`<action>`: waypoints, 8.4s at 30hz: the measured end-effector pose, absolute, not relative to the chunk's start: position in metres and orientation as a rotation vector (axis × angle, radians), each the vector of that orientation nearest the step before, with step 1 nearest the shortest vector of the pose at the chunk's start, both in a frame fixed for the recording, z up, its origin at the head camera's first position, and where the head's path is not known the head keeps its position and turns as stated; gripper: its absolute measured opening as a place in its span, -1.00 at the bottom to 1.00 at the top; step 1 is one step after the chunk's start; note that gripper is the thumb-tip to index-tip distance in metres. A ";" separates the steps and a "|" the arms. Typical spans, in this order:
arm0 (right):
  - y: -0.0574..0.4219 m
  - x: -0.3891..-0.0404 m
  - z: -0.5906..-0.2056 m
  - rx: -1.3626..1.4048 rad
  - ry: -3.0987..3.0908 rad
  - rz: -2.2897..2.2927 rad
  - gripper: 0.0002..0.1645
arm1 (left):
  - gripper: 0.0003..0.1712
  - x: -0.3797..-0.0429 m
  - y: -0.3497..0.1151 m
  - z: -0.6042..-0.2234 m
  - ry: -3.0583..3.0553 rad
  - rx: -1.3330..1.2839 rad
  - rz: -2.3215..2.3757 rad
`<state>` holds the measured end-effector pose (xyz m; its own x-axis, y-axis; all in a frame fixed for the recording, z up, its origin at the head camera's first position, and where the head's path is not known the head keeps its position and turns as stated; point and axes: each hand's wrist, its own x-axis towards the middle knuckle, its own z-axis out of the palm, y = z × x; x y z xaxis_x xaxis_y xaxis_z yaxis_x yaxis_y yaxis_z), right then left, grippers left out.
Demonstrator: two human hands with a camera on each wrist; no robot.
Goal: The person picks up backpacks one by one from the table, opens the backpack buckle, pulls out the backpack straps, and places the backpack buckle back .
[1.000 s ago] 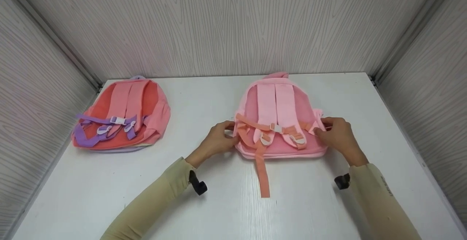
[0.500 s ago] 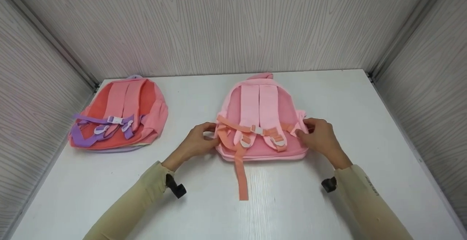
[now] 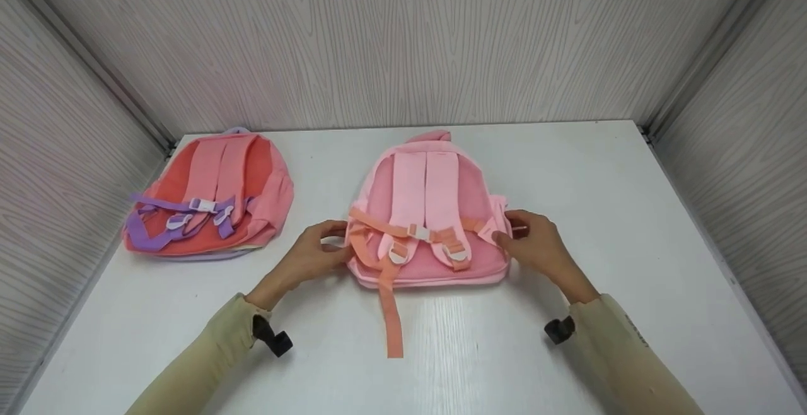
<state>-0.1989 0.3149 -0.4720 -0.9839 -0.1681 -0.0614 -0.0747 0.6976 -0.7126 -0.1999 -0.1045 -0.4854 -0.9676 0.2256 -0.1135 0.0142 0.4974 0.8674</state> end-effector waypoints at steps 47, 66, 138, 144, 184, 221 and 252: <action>0.288 -0.188 -0.459 -0.420 2.739 -1.287 -0.37 | -0.32 -0.169 -0.173 -0.459 2.664 0.166 1.363; 0.243 -0.189 -0.447 -0.675 2.863 -1.359 -0.55 | -0.39 -0.164 -0.137 -0.446 2.936 0.609 1.282; 0.150 -0.190 -0.472 -0.958 3.005 -1.125 -0.76 | -0.74 -0.184 -0.066 -0.455 3.044 0.831 0.939; 0.152 -0.189 -0.470 -1.044 3.016 -1.217 -0.78 | -0.78 -0.182 -0.066 -0.454 3.037 0.846 1.010; 0.153 -0.192 -0.466 -1.098 2.957 -1.295 -0.84 | -0.71 -0.200 -0.078 -0.462 2.836 0.971 1.292; 0.153 -0.190 -0.472 -1.089 2.935 -1.411 -0.81 | -0.71 -0.207 -0.082 -0.469 2.746 0.992 1.454; 0.159 -0.191 -0.472 -1.023 2.872 -1.477 -0.79 | -0.69 -0.209 -0.084 -0.470 2.681 0.932 1.466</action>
<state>-0.1905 0.1593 -0.4720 -0.7902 -0.3976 0.4663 -0.6106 0.4460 -0.6545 -0.2094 -0.0845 -0.4701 -0.8286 0.4649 0.3118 0.5134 0.4092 0.7543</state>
